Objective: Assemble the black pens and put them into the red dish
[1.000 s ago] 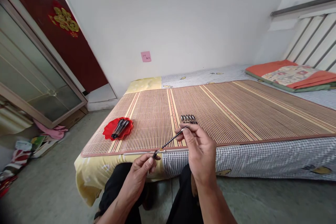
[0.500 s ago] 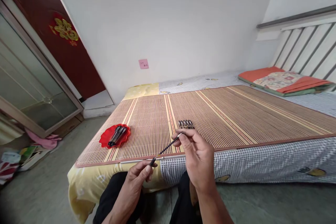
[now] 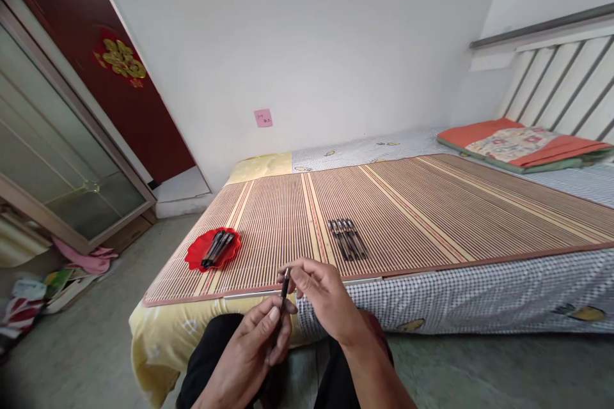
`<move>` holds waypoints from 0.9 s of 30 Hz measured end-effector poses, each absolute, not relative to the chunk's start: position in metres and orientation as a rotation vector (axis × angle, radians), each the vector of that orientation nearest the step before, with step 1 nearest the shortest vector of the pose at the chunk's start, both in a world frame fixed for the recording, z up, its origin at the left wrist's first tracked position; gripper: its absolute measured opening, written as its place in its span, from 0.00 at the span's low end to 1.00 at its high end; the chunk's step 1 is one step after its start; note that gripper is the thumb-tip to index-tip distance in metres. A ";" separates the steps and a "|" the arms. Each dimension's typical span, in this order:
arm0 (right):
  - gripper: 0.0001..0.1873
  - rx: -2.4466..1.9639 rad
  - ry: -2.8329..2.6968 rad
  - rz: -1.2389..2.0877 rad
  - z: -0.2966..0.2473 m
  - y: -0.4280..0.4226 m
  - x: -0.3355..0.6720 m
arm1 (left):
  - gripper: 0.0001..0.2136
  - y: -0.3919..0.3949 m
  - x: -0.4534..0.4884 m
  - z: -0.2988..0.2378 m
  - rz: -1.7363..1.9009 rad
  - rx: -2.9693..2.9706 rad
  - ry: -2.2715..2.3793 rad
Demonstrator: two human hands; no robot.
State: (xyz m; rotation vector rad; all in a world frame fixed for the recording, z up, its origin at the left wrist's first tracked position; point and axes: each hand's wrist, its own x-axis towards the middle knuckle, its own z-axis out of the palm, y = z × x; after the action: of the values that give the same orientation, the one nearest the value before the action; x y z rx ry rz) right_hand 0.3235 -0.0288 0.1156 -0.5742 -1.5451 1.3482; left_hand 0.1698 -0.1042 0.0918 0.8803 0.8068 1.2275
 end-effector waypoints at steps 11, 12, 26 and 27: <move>0.14 -0.479 -1.481 1.662 0.111 -0.034 0.321 | 0.16 -0.106 0.175 0.083 1.210 0.704 0.696; 0.15 -0.474 -1.468 1.670 0.111 -0.034 0.319 | 0.16 -0.107 0.175 0.083 1.215 0.716 0.702; 0.17 -0.603 -1.392 1.519 0.099 -0.023 0.319 | 0.17 -0.110 0.170 0.079 1.189 0.716 0.771; 0.17 -0.616 -1.409 1.506 0.100 -0.023 0.318 | 0.17 -0.111 0.170 0.080 1.181 0.707 0.774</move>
State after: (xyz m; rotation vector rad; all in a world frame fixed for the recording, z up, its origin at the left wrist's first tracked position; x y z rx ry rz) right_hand 0.3183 -0.0231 0.1002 -0.6164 -1.4090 1.5064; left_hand 0.1695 -0.1111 0.0800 0.7074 0.7741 1.1812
